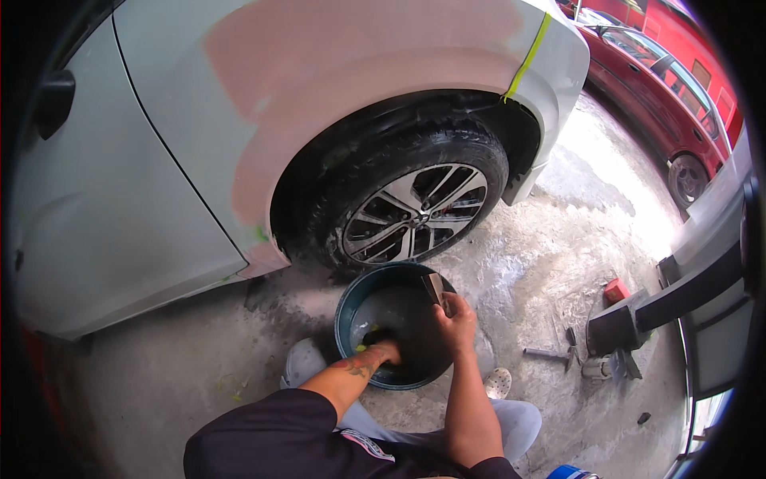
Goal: The recorder is sanding down a car's front fender using a sanding block and water from a bucket.
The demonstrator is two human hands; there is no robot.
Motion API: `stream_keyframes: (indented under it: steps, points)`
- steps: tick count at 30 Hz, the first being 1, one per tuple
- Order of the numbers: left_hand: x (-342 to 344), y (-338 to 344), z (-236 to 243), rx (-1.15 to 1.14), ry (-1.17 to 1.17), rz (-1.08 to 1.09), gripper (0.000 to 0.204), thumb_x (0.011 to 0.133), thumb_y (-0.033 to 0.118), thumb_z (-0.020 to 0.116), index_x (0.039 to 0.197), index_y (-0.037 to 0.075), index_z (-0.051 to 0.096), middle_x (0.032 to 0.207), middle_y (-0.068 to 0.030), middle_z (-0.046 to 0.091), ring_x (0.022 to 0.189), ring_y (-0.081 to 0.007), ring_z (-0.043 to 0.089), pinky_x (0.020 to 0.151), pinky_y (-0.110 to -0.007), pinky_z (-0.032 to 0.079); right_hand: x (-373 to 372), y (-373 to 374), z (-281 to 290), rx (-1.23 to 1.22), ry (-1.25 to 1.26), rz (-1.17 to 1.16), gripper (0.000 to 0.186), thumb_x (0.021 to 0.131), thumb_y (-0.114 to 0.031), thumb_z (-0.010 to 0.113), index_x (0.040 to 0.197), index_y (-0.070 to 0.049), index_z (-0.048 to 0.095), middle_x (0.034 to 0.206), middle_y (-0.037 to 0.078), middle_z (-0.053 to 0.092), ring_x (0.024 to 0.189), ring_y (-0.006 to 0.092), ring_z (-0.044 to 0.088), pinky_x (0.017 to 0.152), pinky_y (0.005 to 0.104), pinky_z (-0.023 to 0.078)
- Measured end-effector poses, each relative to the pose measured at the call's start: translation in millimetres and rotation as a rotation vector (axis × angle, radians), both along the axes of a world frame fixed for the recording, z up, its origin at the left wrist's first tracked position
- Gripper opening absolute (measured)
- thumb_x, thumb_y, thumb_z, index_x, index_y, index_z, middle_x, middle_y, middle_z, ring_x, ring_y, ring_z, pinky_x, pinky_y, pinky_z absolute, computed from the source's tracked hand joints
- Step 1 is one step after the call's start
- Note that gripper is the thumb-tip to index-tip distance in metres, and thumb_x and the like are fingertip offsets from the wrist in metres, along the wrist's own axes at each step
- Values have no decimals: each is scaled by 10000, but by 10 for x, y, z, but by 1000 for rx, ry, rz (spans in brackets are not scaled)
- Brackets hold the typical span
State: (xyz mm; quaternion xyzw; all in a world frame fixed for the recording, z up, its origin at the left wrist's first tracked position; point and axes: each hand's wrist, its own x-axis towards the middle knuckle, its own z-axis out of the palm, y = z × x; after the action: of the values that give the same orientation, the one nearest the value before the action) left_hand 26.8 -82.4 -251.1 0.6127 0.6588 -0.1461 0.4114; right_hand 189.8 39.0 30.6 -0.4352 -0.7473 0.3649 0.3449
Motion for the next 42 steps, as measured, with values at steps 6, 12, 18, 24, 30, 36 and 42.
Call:
stream_keyframes:
  steps: [6,12,18,24,30,36,42]
  points:
    - [-95,-39,1828,-30,-159,654,517,905,406,580,1154,-32,695,1190,-226,685,1086,-352,669,943,-431,484,-76,-55,-25,10,24,4,358,766,-257,775,1082,-100,715,955,150,714,861,344,697,795,418,546]
    - [-259,-231,2400,456,-629,1265,315,858,247,702,989,-39,714,900,-149,727,853,-260,709,780,-366,563,-104,-103,-29,-15,-6,6,367,767,-258,777,1093,-104,707,971,141,712,911,330,691,854,422,524]
    - [-214,-179,2996,723,-1719,1544,262,848,58,626,1109,50,614,1097,-110,674,1000,-282,676,939,-452,543,-165,-193,-32,237,-361,-32,390,821,-311,720,1167,-143,657,1061,86,709,1016,269,674,1151,536,268]
    - [-39,-116,2875,643,-1556,1484,546,864,39,624,1397,22,509,1283,-112,609,1185,-225,596,1009,-356,490,-522,-777,-41,-13,1,-83,440,839,-111,691,1271,-125,609,1037,132,660,1026,346,641,912,448,486]
    - [181,-309,2985,698,-1429,1366,660,876,75,711,1475,27,440,1391,-101,546,1277,-189,526,1059,-317,438,-560,-934,-207,-61,83,-20,474,826,-80,694,1287,-146,605,1088,172,628,1007,366,645,847,435,517]
    - [-58,-545,2704,828,-1354,1486,443,880,14,676,1306,5,556,1118,-81,670,983,-182,675,876,-316,554,-578,-706,-199,-100,27,12,453,823,-174,731,1256,-92,622,1044,200,655,968,377,657,840,452,527]
    - [-304,-692,2747,918,-900,1266,615,892,249,771,1406,42,506,1354,-112,570,1201,-180,557,1005,-310,449,-539,-571,-78,-631,534,139,356,879,-161,726,1191,-7,646,912,88,715,806,124,644,748,268,504]
